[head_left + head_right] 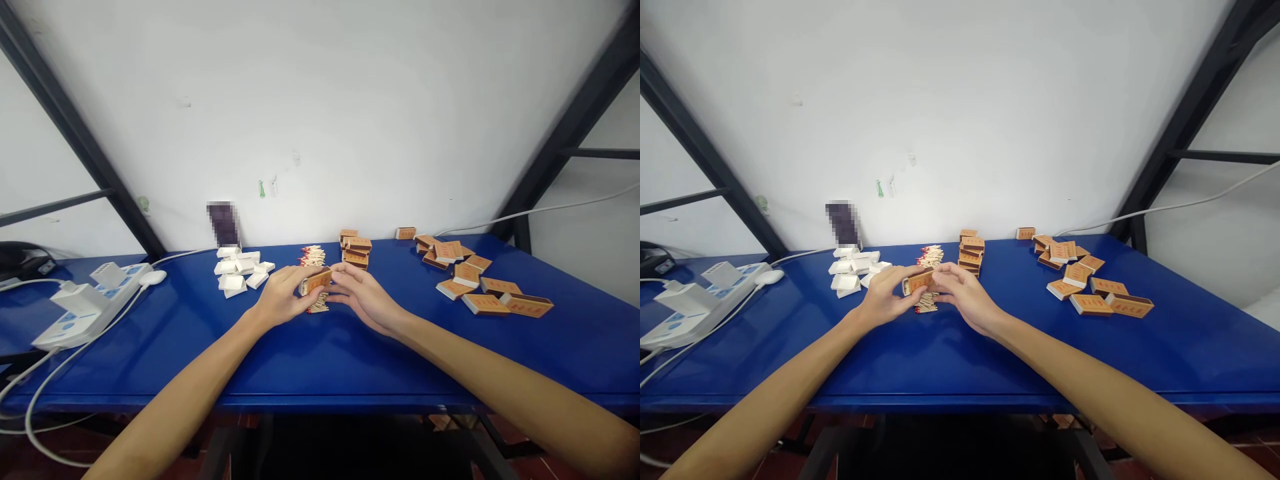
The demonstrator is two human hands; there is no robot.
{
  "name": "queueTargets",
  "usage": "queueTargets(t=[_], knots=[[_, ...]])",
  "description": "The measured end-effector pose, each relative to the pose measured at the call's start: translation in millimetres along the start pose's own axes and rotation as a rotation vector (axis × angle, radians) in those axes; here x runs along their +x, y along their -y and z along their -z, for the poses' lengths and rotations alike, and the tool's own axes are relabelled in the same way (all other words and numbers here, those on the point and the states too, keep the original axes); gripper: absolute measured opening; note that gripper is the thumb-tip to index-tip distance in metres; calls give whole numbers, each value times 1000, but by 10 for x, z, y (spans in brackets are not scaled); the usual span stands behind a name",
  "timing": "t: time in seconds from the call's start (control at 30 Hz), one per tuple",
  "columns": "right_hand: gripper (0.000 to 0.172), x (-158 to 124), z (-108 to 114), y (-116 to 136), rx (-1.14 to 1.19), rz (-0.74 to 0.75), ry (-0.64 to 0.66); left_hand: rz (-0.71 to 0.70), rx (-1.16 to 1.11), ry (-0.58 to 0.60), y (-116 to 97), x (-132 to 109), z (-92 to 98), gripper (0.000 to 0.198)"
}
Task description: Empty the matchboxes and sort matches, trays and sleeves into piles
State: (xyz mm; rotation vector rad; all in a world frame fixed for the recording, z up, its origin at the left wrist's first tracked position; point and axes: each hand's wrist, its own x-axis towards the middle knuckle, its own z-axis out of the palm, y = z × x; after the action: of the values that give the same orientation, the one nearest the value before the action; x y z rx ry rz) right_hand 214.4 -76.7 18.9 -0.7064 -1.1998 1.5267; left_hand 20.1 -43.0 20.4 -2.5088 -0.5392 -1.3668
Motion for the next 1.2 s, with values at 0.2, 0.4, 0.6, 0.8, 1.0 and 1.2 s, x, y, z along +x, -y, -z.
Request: queueTargets(t=[0.2, 0.4, 0.6, 0.8, 1.0, 1.2], knots=[[21, -16, -6, 13, -32, 46, 102, -4, -177, 128, -48, -1, 60, 57], [28, 13, 66, 65, -70, 48, 85, -8, -158, 258, -51, 15, 88, 74], [34, 1, 50, 86, -94, 53, 120, -59, -170, 273, -53, 27, 90, 75], [43, 36, 86, 61, -120, 156, -40, -50, -158, 238, -55, 29, 114, 61], [48, 40, 48, 78, -12, 121, -104, -16, -10, 110, -39, 11, 36, 56], [33, 72, 75, 47, -45, 233, -197, 38, -26, 87, -48, 25, 35, 49]])
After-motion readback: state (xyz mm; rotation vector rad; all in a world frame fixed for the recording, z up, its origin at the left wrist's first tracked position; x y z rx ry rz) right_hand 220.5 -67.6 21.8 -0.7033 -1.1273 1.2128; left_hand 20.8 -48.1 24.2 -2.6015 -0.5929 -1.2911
